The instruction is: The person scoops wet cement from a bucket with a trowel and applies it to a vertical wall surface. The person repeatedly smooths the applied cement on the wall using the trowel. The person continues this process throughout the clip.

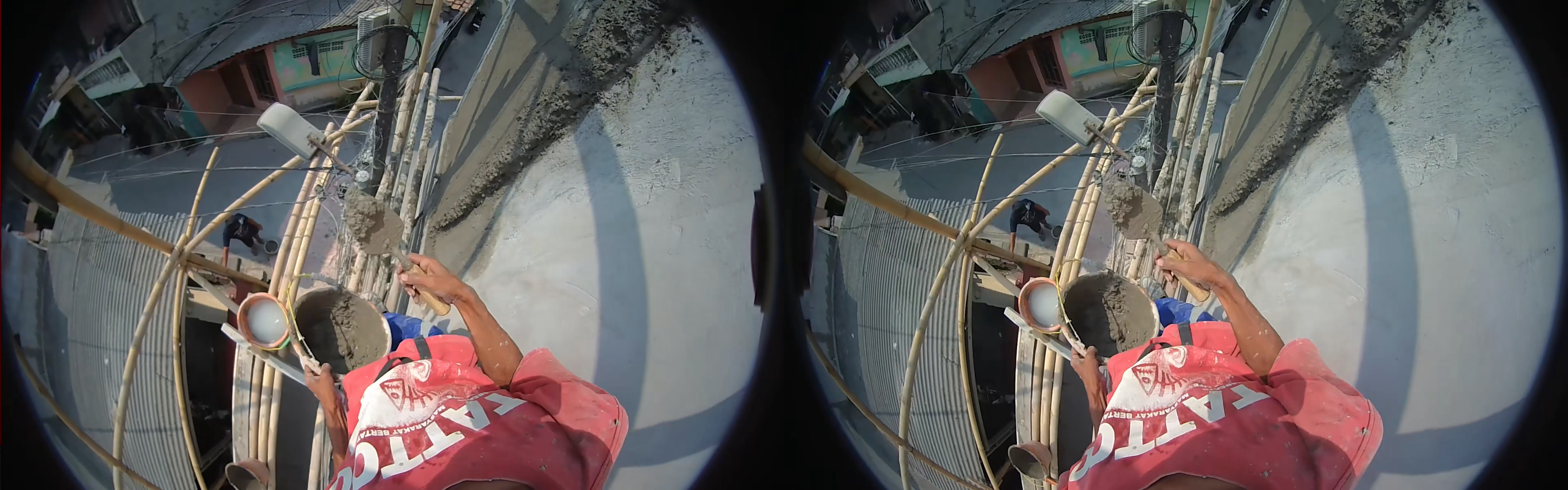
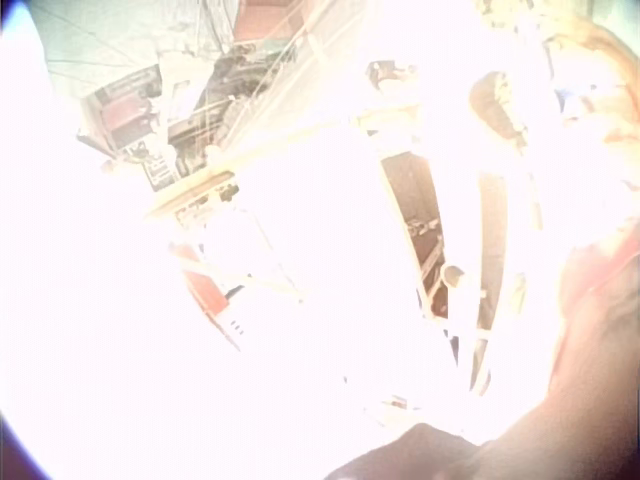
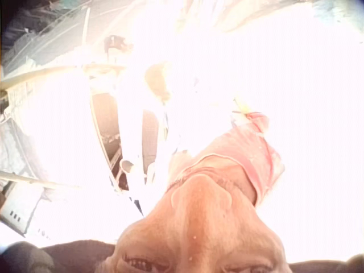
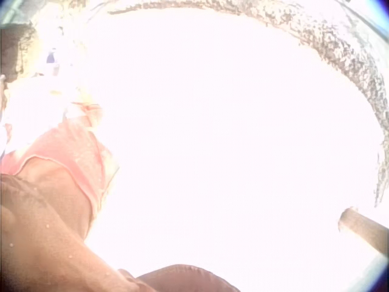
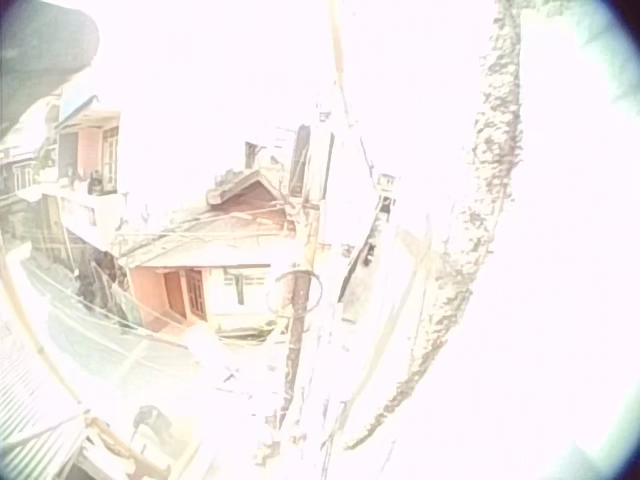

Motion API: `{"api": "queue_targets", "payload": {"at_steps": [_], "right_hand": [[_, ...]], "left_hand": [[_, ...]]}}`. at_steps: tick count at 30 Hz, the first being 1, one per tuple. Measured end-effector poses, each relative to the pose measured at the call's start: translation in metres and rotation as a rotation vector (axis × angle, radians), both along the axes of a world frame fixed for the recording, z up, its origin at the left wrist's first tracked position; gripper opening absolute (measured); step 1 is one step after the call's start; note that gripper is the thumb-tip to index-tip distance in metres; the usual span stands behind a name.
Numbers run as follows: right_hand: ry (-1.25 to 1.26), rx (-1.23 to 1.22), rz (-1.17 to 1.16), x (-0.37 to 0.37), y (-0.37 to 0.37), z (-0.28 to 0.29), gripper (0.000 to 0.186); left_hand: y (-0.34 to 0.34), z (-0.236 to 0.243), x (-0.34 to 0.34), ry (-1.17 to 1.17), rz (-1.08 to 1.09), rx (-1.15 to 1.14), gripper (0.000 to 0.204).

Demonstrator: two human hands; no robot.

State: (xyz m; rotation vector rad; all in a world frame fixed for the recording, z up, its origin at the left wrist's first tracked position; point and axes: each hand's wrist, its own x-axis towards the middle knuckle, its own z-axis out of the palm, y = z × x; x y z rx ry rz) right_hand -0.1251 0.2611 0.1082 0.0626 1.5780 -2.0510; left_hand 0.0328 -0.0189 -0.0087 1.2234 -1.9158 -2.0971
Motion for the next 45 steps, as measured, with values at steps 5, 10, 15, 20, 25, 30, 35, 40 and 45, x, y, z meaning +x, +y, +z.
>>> {"api": "queue_targets", "payload": {"at_steps": [5, 10, 15, 20, 25, 30, 35, 40, 45], "right_hand": [[0.153, -0.18, -0.494, -0.03, 0.03, 0.117, 0.032], [0.771, -0.302, -0.882, -0.041, 0.074, 0.246, 0.038], [1.384, -0.06, -1.33, -0.065, 0.058, 0.367, 0.031], [2.234, 0.853, -2.316, -0.095, 0.129, 0.469, 0.029], [2.165, 1.248, -2.46, -0.13, 0.172, 0.481, 0.032], [1.268, 1.655, -2.021, -0.202, 0.252, 0.364, 0.043], [1.075, 1.348, -1.289, -0.13, 0.1, 0.062, 0.03], [0.329, 0.91, -0.67, -0.004, -0.018, -0.093, 0.062], [0.579, 1.001, -0.022, -0.004, 0.019, -0.095, 0.032]], "left_hand": [[-0.004, -0.013, -0.013, -0.023, -0.054, -0.003, 0.027], [0.0, -0.018, -0.021, 0.007, -0.052, 0.049, 0.054], [-0.009, -0.064, -0.022, 0.073, -0.092, -0.059, 0.058], [0.018, -0.034, -0.055, 0.061, -0.124, -0.052, 0.055], [0.025, -0.025, -0.072, 0.05, -0.094, -0.049, 0.053], [0.02, -0.018, -0.065, 0.046, -0.104, -0.064, 0.05], [0.007, -0.019, -0.039, 0.005, -0.052, -0.084, 0.048], [0.004, -0.012, 0.0, -0.034, 0.055, -0.11, 0.046], [0.008, -0.006, -0.01, -0.035, -0.159, -0.088, 0.029]]}}
